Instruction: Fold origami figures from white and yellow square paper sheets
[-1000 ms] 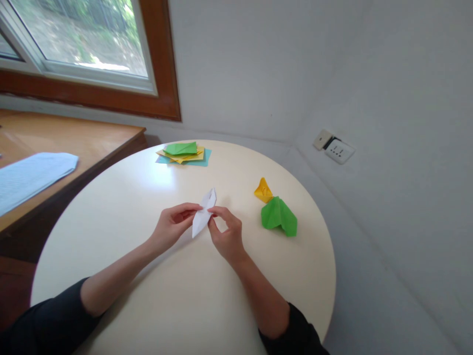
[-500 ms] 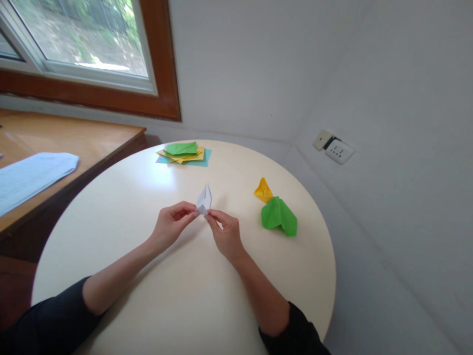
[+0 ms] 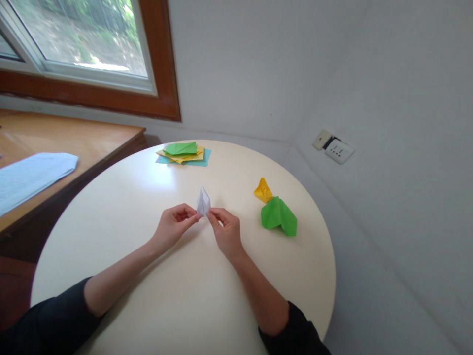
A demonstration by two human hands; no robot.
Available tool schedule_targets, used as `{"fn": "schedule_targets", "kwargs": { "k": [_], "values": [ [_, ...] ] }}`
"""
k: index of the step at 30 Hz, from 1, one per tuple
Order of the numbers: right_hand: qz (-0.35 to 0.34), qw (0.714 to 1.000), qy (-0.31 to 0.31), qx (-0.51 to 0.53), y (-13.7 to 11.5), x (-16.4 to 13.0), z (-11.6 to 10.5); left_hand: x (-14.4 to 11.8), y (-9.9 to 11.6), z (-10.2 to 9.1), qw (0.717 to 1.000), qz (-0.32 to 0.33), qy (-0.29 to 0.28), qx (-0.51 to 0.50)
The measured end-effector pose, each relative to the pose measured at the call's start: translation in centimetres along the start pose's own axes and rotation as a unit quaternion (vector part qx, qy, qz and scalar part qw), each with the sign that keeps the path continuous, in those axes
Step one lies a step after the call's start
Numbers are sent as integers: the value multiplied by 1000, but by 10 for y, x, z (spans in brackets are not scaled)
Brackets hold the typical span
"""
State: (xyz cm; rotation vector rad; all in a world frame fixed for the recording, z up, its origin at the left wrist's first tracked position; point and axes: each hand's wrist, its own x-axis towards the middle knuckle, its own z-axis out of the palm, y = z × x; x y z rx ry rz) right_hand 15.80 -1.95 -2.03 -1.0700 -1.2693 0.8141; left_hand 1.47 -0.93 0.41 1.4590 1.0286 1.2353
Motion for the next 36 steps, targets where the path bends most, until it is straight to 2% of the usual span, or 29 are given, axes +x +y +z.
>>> {"fn": "schedule_targets", "kwargs": {
  "k": [4, 19, 29, 36],
  "values": [
    [15, 1000, 15, 16, 3, 0, 2, 0, -2, 1, 1000, -16, -7, 1],
    [51, 996, -7, 71, -5, 1, 4, 5, -6, 2, 992, -90, -14, -86],
    [59, 996, -27, 56, -4, 0, 4, 7, -6, -1, 995, -71, -3, -71],
    [69, 996, -23, 49, 6, 2, 3, 6, -5, -1, 996, -65, -1, -64]
  ]
}}
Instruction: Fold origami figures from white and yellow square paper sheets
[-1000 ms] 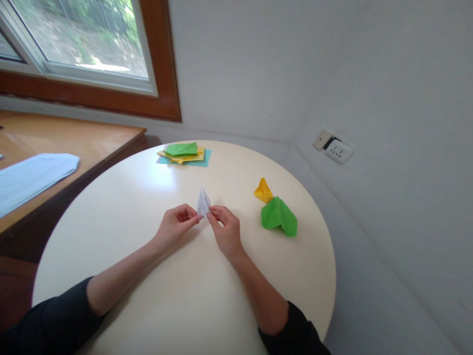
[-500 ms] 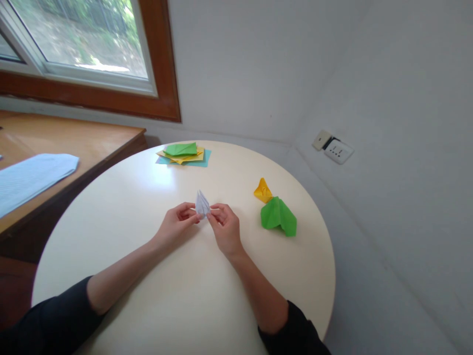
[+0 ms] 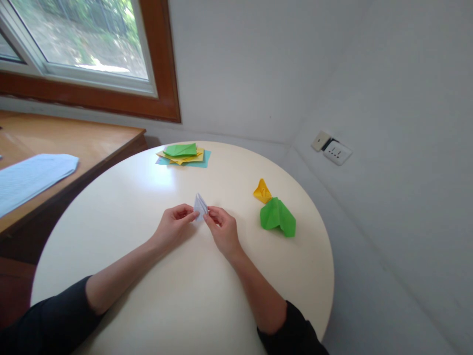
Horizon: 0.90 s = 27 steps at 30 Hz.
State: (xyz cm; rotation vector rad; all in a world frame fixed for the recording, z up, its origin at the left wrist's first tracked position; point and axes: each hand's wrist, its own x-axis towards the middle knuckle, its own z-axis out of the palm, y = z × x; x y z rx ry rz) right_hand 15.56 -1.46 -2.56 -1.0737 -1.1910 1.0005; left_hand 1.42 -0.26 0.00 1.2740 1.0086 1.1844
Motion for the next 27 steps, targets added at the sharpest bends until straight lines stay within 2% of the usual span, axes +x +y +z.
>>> {"fn": "schedule_targets", "kwargs": {
  "k": [10, 18, 27],
  "values": [
    [-14, 1000, 6, 7, -8, -1, -1, 0, 1, -1, 1000, 16, -6, 7],
    [-5, 1000, -10, 28, -8, -1, 0, -1, 4, 1, 1000, -13, -18, -18],
    [-11, 1000, -6, -26, -5, -2, 0, 0, 0, 1, 998, -25, -8, -60]
  ]
}}
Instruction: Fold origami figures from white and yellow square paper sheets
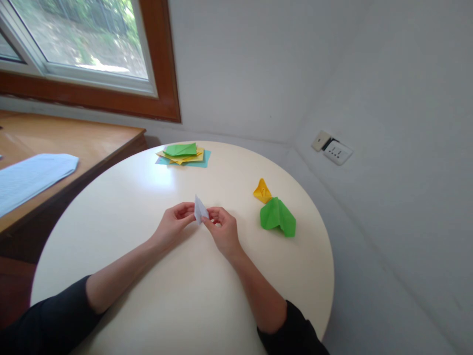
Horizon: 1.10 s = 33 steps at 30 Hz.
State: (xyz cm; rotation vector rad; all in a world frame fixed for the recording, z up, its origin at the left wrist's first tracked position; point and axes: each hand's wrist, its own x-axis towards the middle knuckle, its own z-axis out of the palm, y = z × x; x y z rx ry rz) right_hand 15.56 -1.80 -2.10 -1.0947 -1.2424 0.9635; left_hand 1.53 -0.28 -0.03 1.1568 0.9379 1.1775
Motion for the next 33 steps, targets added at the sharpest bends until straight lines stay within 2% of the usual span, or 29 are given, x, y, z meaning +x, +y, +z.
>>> {"fn": "schedule_targets", "kwargs": {
  "k": [5, 8, 13, 16, 26, 33],
  "values": [
    [-19, 999, -4, -47, 2, 0, -2, -1, 1, 0, 999, -20, -6, 35],
    [-43, 999, -5, -30, 3, 1, -2, -2, 3, 1, 999, -21, -11, 39],
    [18, 997, -57, 40, 0, 0, 0, -1, 1, 2, 999, -16, -19, 39],
    [38, 996, -65, 47, -1, 0, 1, 0, -2, 1, 998, -2, -7, 55],
    [35, 999, -14, 20, -1, 1, -1, -1, -1, 0, 999, 5, -10, 36],
    [7, 999, 17, 45, 0, 2, 0, -3, 1, 3, 998, 18, -36, 43]
  ]
}}
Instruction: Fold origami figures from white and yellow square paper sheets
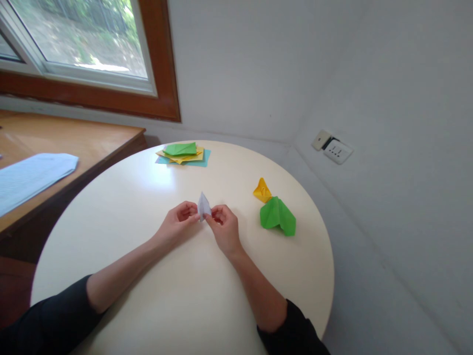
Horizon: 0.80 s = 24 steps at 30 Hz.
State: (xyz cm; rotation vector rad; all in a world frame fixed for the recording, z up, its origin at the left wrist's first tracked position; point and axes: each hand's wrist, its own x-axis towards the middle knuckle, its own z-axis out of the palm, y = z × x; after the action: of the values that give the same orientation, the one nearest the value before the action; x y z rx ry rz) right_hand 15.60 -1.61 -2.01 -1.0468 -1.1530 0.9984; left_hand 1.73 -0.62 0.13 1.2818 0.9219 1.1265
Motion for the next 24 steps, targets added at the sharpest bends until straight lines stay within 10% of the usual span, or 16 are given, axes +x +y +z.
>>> {"fn": "schedule_targets", "kwargs": {
  "k": [24],
  "values": [
    [-132, 984, -18, -118, -6, -8, 1, 4, -2, -8, 990, -39, -74, -114]
  ]
}}
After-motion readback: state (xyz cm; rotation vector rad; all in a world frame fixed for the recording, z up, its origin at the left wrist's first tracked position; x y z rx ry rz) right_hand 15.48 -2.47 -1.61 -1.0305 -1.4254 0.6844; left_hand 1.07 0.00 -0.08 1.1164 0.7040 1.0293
